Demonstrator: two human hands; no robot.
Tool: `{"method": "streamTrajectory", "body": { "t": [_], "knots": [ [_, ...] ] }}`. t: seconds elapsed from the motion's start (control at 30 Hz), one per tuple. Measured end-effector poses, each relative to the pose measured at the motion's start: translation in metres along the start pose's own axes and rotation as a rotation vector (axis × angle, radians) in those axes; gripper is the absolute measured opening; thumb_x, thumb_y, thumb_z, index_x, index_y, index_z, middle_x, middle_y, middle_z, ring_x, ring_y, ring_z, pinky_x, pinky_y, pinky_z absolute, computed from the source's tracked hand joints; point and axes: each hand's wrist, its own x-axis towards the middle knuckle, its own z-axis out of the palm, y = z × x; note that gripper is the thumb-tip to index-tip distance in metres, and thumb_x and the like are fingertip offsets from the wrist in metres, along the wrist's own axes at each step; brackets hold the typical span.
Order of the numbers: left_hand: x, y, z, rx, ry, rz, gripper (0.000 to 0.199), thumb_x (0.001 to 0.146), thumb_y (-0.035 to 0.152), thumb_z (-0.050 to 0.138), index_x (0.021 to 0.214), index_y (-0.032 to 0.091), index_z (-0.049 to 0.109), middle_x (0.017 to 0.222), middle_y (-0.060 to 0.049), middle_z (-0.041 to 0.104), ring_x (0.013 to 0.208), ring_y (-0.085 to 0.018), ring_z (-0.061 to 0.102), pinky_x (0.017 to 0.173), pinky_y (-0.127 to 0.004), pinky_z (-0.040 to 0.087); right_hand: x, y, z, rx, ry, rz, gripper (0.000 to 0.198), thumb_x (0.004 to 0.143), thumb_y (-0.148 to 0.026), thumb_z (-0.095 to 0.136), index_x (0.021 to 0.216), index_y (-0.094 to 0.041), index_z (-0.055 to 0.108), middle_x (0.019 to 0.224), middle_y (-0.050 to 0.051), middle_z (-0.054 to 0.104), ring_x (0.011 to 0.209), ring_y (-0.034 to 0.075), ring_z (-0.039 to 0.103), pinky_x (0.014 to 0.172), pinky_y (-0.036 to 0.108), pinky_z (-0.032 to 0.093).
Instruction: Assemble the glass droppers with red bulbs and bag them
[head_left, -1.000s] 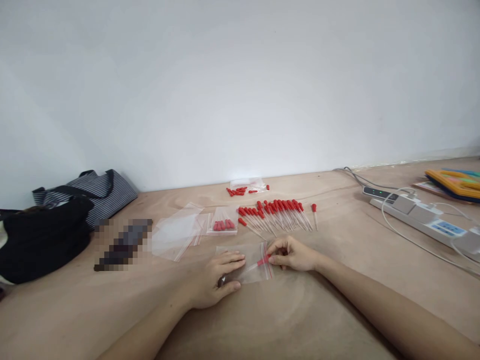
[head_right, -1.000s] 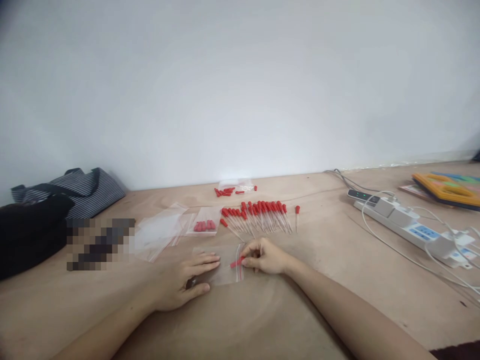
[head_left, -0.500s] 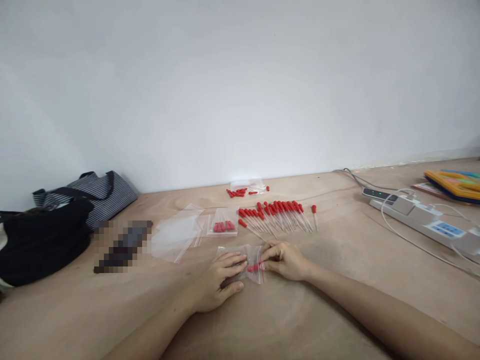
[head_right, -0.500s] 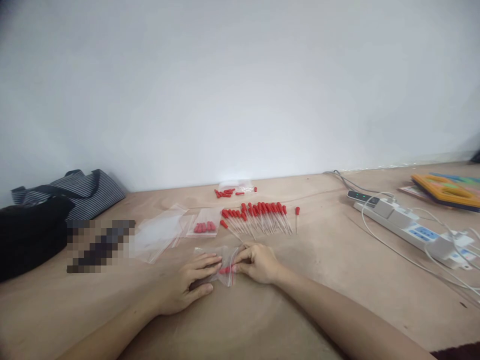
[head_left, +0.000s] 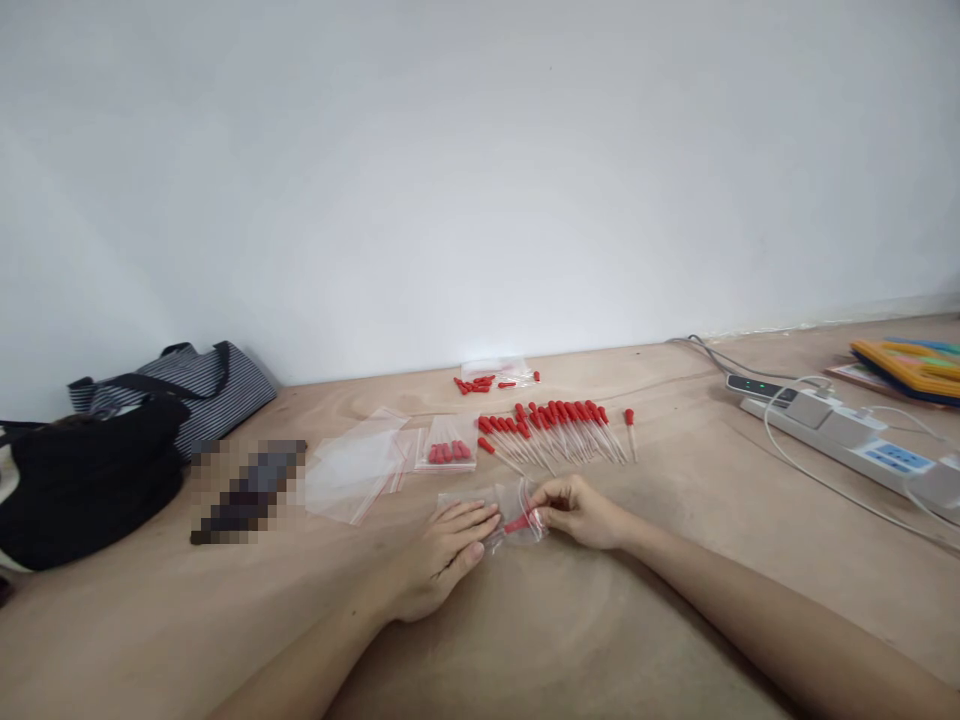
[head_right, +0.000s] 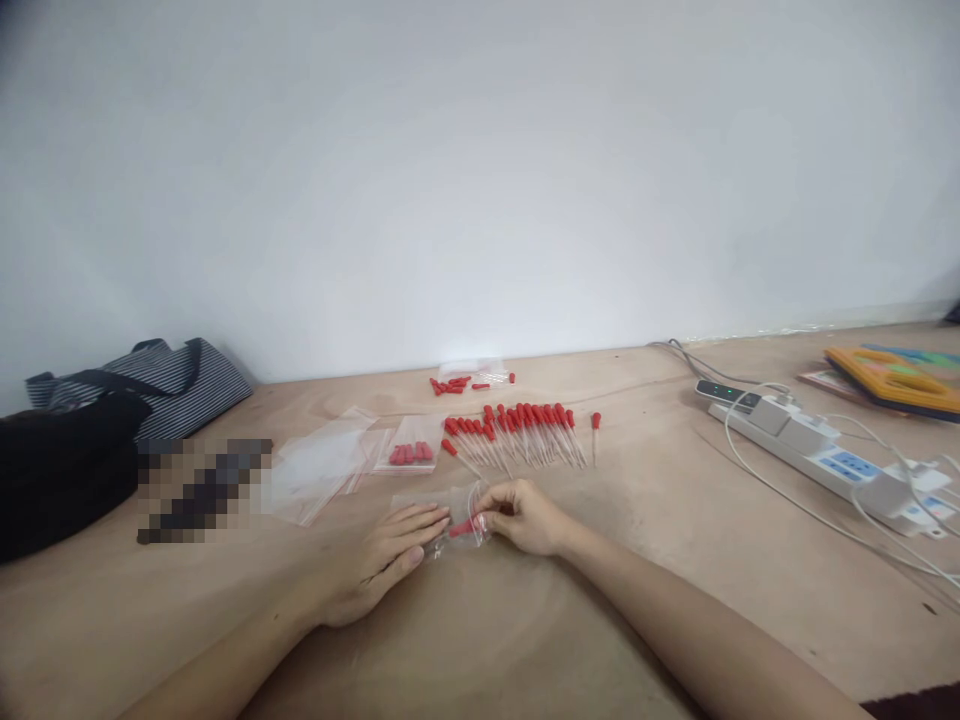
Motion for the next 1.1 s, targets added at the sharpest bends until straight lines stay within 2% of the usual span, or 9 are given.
{"method": "streamTrajectory", "body": {
  "t": [0.2,0.4,0.47,0.6,0.67,0.73,0.9,1.0,1.1],
  "knots": [
    [-0.001,-0.003,0.002,-0.007,0.047,0.026,0.037,0.090,0.028,0.038,0.127,0.027,0.044,0.135,-0.003,0.041,0.126,-0.021,0.033,0.105,-0.047,0.025,0.003,-0.002,-0.004,-0.136,-0.009,-0.091,0.032,0.071,-0.047,0.061,0.070,-0.016,0.069,0.065,0.002,0.059,0.061,0.011,0.051,0.057,0.022,0.040],
    [0.000,-0.004,0.001,0.008,0.037,-0.008,0.036,0.087,0.026,0.040,0.122,0.025,0.050,0.132,-0.004,0.045,0.124,-0.022,0.037,0.102,-0.045,0.031,0.003,-0.001,-0.007,-0.234,-0.060,-0.086,0.022,0.077,-0.031,0.053,0.070,-0.016,0.067,0.067,0.002,0.060,0.060,0.010,0.051,0.056,0.021,0.040],
    [0.000,-0.004,0.001,0.017,0.034,-0.010,0.037,0.086,0.026,0.042,0.122,0.024,0.050,0.132,-0.005,0.045,0.124,-0.023,0.038,0.102,-0.046,0.031,0.006,-0.001,-0.013,-0.266,0.009,-0.028,0.018,0.077,-0.026,0.051,0.073,-0.015,0.065,0.062,0.000,0.059,0.055,0.010,0.049,0.052,0.020,0.038],
    [0.001,-0.006,0.003,0.009,0.063,0.004,0.037,0.086,0.027,0.043,0.121,0.022,0.051,0.132,-0.007,0.045,0.123,-0.024,0.038,0.102,-0.046,0.031,0.026,-0.011,-0.022,-0.472,0.323,0.050,0.009,0.073,-0.018,0.051,0.072,-0.015,0.060,0.067,0.001,0.061,0.059,0.011,0.052,0.056,0.021,0.040],
    [0.001,-0.008,0.006,0.007,0.079,0.018,0.037,0.086,0.028,0.043,0.121,0.022,0.051,0.132,-0.007,0.045,0.123,-0.024,0.038,0.101,-0.047,0.032,0.043,-0.021,-0.017,-0.663,0.344,0.076,0.005,0.074,-0.018,0.053,0.075,-0.015,0.058,0.073,0.002,0.063,0.065,0.011,0.055,0.060,0.021,0.040],
    [0.001,-0.010,0.008,0.019,0.104,0.029,0.037,0.086,0.028,0.043,0.121,0.021,0.051,0.133,-0.008,0.044,0.123,-0.025,0.037,0.101,-0.047,0.032,0.061,-0.031,-0.007,-0.818,0.285,0.124,0.010,0.074,-0.017,0.054,0.083,-0.016,0.057,0.083,0.004,0.064,0.076,0.013,0.058,0.067,0.021,0.041],
    [0.000,-0.009,0.006,0.029,0.200,0.063,0.034,0.086,0.025,0.043,0.118,0.022,0.053,0.121,-0.007,0.054,0.115,-0.023,0.045,0.098,-0.042,0.036,0.097,-0.042,0.024,-0.926,0.284,0.269,0.024,0.072,-0.011,0.053,0.096,-0.012,0.054,0.094,0.015,0.062,0.088,0.025,0.060,0.070,0.032,0.044],
    [-0.001,-0.008,0.002,0.023,0.175,0.066,0.036,0.084,0.026,0.046,0.119,0.022,0.052,0.120,-0.007,0.054,0.112,-0.022,0.048,0.096,-0.040,0.039,0.106,-0.042,0.035,-0.965,0.290,0.327,0.026,0.073,-0.007,0.050,0.099,-0.009,0.052,0.095,0.019,0.060,0.090,0.027,0.060,0.071,0.035,0.045],
    [-0.001,-0.007,0.001,0.036,0.142,0.033,0.036,0.084,0.026,0.048,0.120,0.023,0.052,0.124,-0.007,0.052,0.115,-0.023,0.046,0.099,-0.044,0.035,0.105,-0.044,0.037,-0.972,0.299,0.313,0.030,0.073,-0.005,0.049,0.104,-0.007,0.049,0.100,0.021,0.057,0.090,0.027,0.059,0.073,0.035,0.045]
  ]
}}
